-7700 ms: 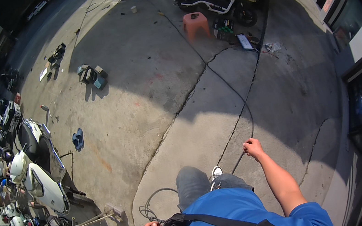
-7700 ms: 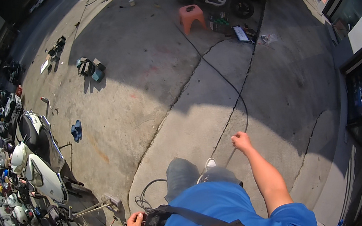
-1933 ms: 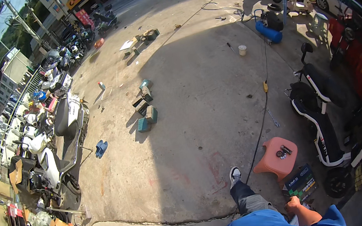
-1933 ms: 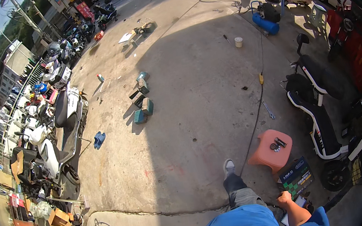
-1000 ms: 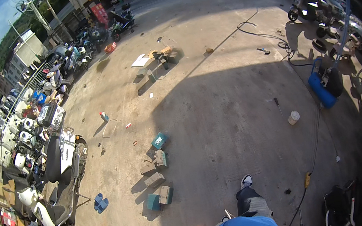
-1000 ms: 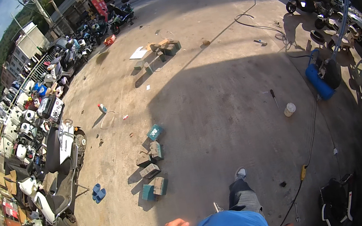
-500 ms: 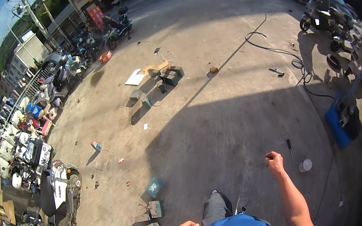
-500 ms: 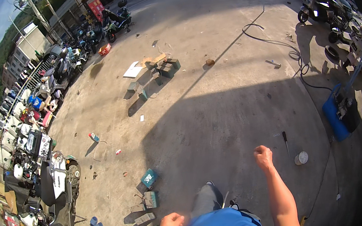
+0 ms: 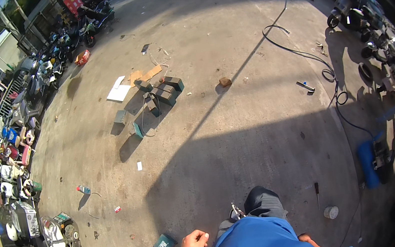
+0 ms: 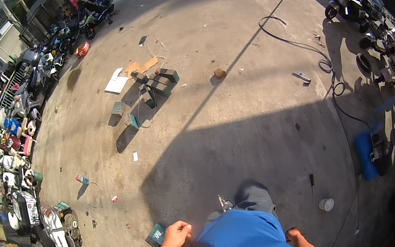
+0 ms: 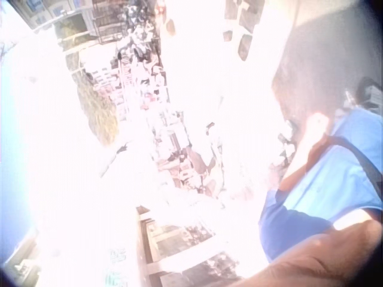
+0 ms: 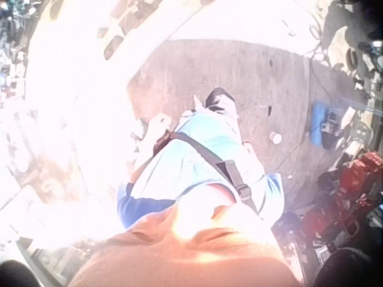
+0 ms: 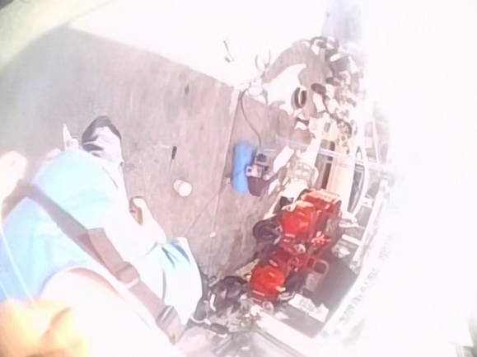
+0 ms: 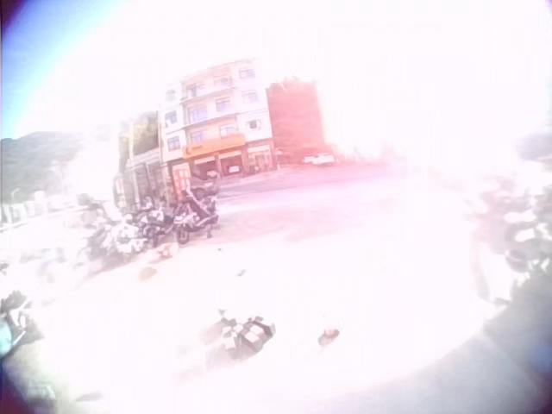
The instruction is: The person walks to a parked scooter, opens the seat, and uses a yellow-handled screwdriver to tighten screws inside the seat compartment. The person then closes the seat and continues to adjust components within the compartment.
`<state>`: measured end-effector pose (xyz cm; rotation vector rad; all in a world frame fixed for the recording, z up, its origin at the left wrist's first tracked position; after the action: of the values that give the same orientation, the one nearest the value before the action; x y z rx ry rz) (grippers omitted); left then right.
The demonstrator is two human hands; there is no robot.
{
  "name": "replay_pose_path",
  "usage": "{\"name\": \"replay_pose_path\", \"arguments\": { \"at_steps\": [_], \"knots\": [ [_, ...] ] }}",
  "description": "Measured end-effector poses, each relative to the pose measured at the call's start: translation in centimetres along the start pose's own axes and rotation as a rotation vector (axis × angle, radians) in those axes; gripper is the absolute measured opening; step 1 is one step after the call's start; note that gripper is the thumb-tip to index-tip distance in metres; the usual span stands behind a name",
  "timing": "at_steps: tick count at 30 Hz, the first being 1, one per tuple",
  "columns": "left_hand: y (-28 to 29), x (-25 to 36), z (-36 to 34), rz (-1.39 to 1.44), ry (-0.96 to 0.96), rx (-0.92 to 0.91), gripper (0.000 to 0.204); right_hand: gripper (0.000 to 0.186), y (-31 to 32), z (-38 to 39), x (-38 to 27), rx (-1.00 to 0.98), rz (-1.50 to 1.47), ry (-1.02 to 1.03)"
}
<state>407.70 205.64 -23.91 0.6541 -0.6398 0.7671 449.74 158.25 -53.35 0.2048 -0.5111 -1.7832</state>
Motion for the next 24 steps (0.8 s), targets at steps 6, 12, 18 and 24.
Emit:
{"name": "replay_pose_path", "arguments": {
  "at_steps": [6, 12, 18, 24],
  "knots": [
    [0.3, 11.6, -20.7, 0.015, -0.032, -0.041, 0.026, 0.005, 3.5, -0.2, -18.2, 0.02, -0.135, -0.07],
    [2.7, 28.4, -35.7, 0.003, -0.154, 0.065, 0.023, 0.007, 13.5, 2.5, -64.6, 0.119, 0.001, 0.41],
    [7.7, 38.9, -51.0, 0.042, -0.07, 0.158, 0.023, 0.02, 21.2, 17.4, -115.5, 0.111, -0.18, 1.182],
    [15.0, 49.3, -71.9, 0.152, -0.047, 0.148, 0.023, 0.017, 18.3, 22.0, -136.1, 0.003, -0.16, 1.336]
  ]
}}
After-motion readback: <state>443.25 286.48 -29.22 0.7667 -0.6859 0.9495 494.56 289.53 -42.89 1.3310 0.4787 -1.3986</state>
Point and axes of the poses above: each hand's wrist, its own z-axis away from the middle knuckle, its own y-axis out of the back of the hand, x = y × z, the point moved 6 cm from there along -z, towards the middle knuckle, and after that the axes turned 9 degrees about z, right-handed, at the moved point
